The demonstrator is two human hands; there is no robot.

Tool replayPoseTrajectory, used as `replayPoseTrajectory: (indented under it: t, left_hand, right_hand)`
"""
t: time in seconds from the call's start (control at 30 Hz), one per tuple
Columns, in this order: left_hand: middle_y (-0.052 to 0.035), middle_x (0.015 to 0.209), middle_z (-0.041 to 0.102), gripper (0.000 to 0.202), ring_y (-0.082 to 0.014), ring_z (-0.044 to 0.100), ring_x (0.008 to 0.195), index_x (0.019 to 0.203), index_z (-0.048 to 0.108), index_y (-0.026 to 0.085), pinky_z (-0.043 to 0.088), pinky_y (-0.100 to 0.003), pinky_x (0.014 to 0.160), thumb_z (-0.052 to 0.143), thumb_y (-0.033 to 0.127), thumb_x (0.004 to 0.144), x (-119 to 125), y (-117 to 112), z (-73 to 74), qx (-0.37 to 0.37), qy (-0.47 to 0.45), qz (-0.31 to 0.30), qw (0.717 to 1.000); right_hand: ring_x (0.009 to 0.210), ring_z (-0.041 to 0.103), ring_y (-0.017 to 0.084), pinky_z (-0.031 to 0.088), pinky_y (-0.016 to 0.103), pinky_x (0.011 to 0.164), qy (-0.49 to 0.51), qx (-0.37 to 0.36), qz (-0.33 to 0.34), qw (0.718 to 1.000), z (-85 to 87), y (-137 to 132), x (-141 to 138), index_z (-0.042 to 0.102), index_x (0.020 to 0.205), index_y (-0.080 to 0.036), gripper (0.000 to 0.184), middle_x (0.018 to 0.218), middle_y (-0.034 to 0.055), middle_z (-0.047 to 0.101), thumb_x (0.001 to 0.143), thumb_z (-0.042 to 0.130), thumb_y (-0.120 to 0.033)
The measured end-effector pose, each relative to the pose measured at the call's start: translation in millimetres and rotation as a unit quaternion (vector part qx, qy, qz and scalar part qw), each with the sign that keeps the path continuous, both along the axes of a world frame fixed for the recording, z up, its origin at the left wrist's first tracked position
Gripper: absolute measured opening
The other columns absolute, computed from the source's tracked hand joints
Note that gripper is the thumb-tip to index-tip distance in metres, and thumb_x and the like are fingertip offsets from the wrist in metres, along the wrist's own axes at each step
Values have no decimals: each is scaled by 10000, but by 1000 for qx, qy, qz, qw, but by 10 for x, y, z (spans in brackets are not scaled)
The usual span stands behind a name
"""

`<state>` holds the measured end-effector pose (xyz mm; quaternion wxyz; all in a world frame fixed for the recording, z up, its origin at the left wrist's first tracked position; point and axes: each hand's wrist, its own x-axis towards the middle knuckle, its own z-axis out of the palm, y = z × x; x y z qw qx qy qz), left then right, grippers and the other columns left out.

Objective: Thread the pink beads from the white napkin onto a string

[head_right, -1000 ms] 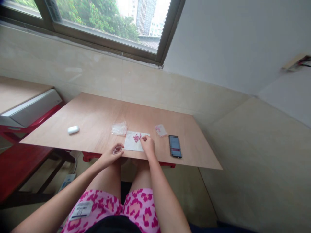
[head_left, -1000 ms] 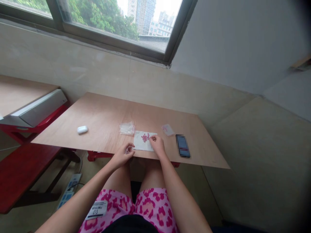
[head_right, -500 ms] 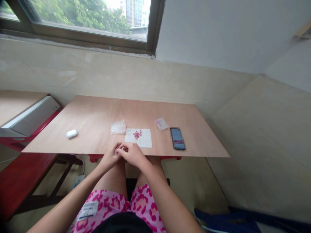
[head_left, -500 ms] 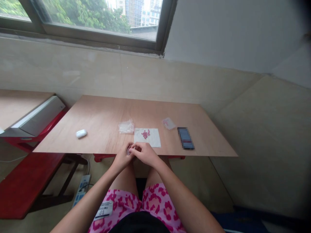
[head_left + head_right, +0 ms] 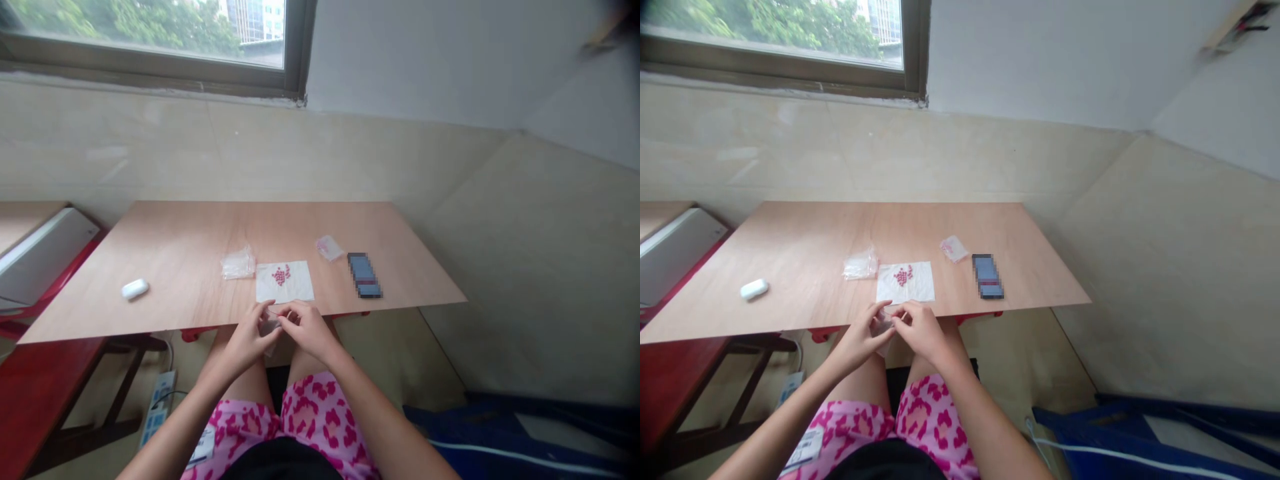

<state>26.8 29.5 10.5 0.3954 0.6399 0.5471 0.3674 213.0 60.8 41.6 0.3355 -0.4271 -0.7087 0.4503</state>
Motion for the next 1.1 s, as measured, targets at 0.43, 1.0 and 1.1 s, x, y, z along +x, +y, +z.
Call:
replayPoseTrajectory:
  t: [0.43, 1.0, 1.1]
  left_hand:
    - [-115, 1074, 772, 340, -288, 722, 1004, 1083, 732, 194, 577, -405, 892, 678, 483, 913, 47, -178, -50, -145, -116, -5, 983]
    - [-46, 898, 744, 156, -222, 685, 837, 890, 720, 217, 519, -310, 770, 618, 318, 952, 75, -156, -67, -46, 8, -51, 998]
    - [-46, 901, 741, 136, -220, 680, 834, 887, 715, 216, 511, -306, 767, 611, 285, 942, 70, -173, -64, -34, 23, -52, 998]
  right_hand:
    - [841, 687, 172, 516, 260, 737, -7, -53, -14, 998, -79, -229, 258, 724, 1076, -222, 204, 946, 23, 737, 920, 616, -146]
    - [784, 640, 155, 465, 244, 727, -39, -11, -2, 999, -160, -278, 153, 676, 1009, -233, 219, 905, -6, 700, 886, 612, -64]
    - [779, 630, 156, 456, 244, 719, -43, -5, 2, 999, -167, -285, 149, 675, 992, -233, 209, 905, -4, 691, 892, 601, -65]
